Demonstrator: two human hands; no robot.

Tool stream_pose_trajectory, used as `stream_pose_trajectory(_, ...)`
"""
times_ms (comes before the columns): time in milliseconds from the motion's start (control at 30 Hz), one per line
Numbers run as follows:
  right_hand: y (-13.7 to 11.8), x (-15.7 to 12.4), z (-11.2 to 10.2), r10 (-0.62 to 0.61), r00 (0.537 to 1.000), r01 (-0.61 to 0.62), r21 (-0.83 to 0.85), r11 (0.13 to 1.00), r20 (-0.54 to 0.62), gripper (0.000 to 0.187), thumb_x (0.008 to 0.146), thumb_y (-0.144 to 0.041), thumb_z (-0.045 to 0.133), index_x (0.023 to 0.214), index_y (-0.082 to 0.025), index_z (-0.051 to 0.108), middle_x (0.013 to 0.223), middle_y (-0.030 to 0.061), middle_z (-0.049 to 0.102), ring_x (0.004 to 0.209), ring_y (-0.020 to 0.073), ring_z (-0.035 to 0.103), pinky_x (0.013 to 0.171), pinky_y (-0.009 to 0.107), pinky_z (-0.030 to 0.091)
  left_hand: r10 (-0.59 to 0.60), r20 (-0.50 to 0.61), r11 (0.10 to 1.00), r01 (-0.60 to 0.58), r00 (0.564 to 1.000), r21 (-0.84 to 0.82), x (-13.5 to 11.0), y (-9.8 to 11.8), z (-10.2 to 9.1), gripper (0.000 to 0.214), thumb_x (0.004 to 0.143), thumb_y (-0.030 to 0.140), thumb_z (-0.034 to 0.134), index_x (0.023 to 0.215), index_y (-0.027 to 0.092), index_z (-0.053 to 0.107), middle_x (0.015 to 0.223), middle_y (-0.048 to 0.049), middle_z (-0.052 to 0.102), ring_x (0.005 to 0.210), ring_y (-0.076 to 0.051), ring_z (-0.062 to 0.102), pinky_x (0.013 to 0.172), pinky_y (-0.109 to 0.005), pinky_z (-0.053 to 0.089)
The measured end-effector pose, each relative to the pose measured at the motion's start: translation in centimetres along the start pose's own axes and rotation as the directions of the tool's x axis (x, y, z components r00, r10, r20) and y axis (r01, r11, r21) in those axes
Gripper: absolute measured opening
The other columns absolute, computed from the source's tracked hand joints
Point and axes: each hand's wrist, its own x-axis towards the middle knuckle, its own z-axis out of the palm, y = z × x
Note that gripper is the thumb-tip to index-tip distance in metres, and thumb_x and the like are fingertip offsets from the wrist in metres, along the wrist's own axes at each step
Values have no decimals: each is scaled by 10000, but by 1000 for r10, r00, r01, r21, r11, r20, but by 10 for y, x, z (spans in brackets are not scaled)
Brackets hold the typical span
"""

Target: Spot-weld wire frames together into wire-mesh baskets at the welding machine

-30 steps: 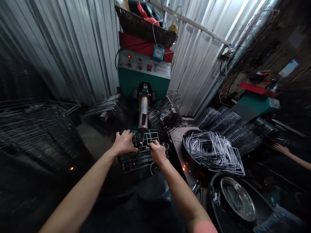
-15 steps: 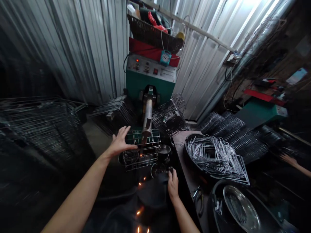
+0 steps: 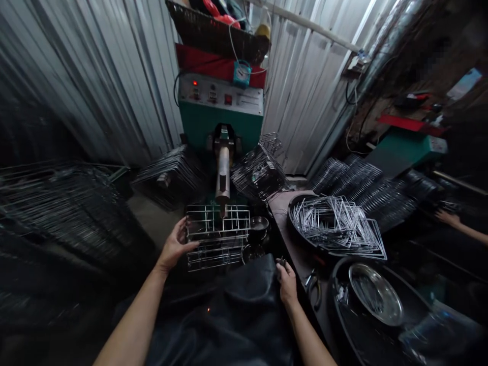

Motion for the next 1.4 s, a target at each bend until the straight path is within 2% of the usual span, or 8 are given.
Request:
stream_pose_trajectory(200, -7, -7, -11, 269, 962, -271, 274, 923, 46, 183, 622, -211, 682, 792, -176, 625, 562, -52, 537, 452, 56, 457, 378, 147, 324, 26, 192, 961, -78, 981, 267, -51, 34, -13, 963, 498, 442, 807, 1307, 214, 339, 1362, -152, 413, 1287, -311, 351, 1075, -472, 288)
stream_pose_trajectory(367, -25, -11, -2, 395, 900, -436, 428, 791, 187, 159, 664, -178, 668, 804, -184, 592, 609, -39, 557, 535, 83, 532, 485, 197, 452, 81, 220, 755, -204, 972, 624, -63, 66, 4, 882, 512, 575, 749, 1256, 234, 417, 1349, -127, 420, 1251, -339, 390, 1024, -514, 342)
stream_pose_trajectory(533, -26, -19, 4, 357, 913, -407, 407, 818, 197, 217, 611, -193, 710, 803, -178, 609, 586, -54, 529, 498, 59, 468, 442, 162, 384, 267, 328, 486, -421, 906, 766, -59, 88, 24, 817, 535, 613, 698, 1215, 216, 481, 1306, -141, 455, 1236, -355, 390, 1039, -545, 283)
stream_pose_trajectory(700, -15, -23, -1, 136, 990, -130, 154, 980, -34, 299, 565, -283, 754, 823, -168, 656, 610, -43, 545, 474, 48, 403, 378, 151, 265, 300, 412, 261, -490, 860, 832, -54, 90, 31, 787, 542, 576, 695, 1190, 166, 522, 1269, -193, 458, 1202, -374, 403, 1003, -535, 309)
stream_pose_trajectory(1000, -16, -21, -8, 312, 947, -320, 300, 899, 73, 248, 567, -227, 729, 791, -143, 664, 557, -49, 485, 490, 58, 444, 400, 152, 322, 249, 403, 247, -460, 881, 853, -54, 84, 25, 766, 544, 581, 692, 1203, 230, 523, 1248, -139, 465, 1180, -372, 406, 994, -516, 318)
stream_pose_trajectory(1100, -17, -21, -3, 223, 975, -221, 181, 958, 13, 315, 579, -287, 736, 859, -159, 669, 552, -61, 508, 459, 54, 420, 400, 156, 311, 247, 410, 247, -466, 878, 850, -54, 83, 27, 756, 544, 570, 698, 1199, 235, 526, 1237, -140, 473, 1160, -377, 413, 989, -525, 316)
stream_pose_trajectory(1200, -9, -26, -6, -23, 1000, 23, -88, 996, -6, 278, 626, -338, 709, 851, -175, 694, 657, -15, 620, 573, 100, 525, 514, 205, 417, 249, 416, 201, -467, 874, 861, -53, 83, 29, 762, 552, 565, 698, 1199, 196, 536, 1231, -178, 471, 1159, -385, 406, 975, -527, 320)
stream_pose_trajectory(1400, -19, -32, -1, -164, 918, 333, -479, 812, 360, 135, 646, -230, 680, 776, -238, 717, 752, 17, 681, 740, 179, 605, 734, 300, 448, 212, 436, 98, -463, 874, 881, -50, 91, 35, 773, 543, 553, 703, 1191, 157, 564, 1220, -219, 476, 1139, -392, 420, 957, -534, 307)
